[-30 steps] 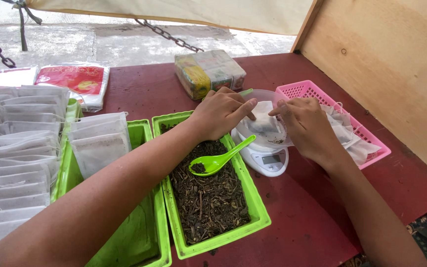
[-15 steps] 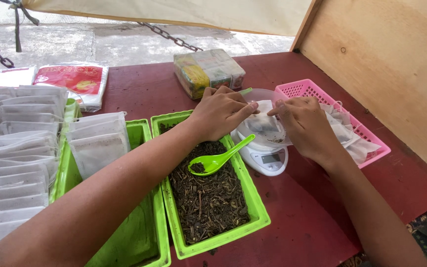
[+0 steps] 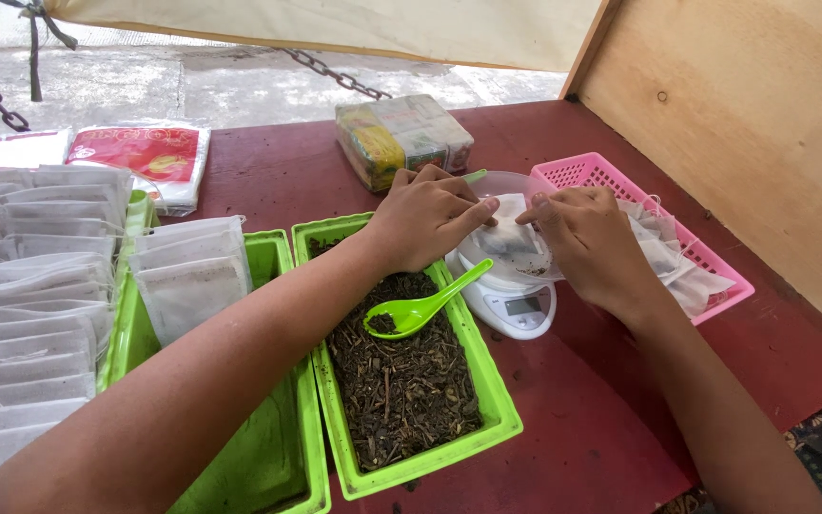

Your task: Filling individual tea bags with tea leaves using a spoon and weighing them on a scale.

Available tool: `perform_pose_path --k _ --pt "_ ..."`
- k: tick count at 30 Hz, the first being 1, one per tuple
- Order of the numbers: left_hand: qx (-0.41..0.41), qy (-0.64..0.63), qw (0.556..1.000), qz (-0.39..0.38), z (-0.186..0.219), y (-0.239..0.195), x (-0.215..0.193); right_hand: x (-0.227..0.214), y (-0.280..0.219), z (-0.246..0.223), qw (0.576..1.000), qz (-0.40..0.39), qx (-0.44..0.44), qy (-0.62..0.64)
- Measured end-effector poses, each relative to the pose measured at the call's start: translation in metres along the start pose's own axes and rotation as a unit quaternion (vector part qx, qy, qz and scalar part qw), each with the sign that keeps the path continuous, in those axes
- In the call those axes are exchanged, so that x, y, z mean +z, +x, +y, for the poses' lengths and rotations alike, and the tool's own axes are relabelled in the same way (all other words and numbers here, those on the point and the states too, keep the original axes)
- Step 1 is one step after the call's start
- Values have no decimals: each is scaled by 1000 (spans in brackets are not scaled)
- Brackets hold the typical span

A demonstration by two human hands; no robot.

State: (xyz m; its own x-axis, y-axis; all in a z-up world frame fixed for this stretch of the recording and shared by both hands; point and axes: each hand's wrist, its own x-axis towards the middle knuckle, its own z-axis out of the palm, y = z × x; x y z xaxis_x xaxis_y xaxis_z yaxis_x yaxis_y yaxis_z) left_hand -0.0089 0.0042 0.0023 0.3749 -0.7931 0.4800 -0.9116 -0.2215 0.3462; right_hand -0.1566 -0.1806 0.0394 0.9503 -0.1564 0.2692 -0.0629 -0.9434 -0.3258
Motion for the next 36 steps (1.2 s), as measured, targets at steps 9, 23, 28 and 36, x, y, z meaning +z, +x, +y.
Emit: perform_pose_path --k 9,23,28,36 --pt "-7 1 1000 -12 -2 1 1 0 2 1 1000 -13 6 -11" --pt "-16 -19 1000 -19 1 1 -4 -2 1 -2 1000 -15 -1 -17" --pt "-6 -9 1000 -25 3 1 -7 3 7 6 999 3 -44 -24" --pt "-21 -38 999 -25 1 1 -6 -5 -1 -9 1000 -27 -6 -12"
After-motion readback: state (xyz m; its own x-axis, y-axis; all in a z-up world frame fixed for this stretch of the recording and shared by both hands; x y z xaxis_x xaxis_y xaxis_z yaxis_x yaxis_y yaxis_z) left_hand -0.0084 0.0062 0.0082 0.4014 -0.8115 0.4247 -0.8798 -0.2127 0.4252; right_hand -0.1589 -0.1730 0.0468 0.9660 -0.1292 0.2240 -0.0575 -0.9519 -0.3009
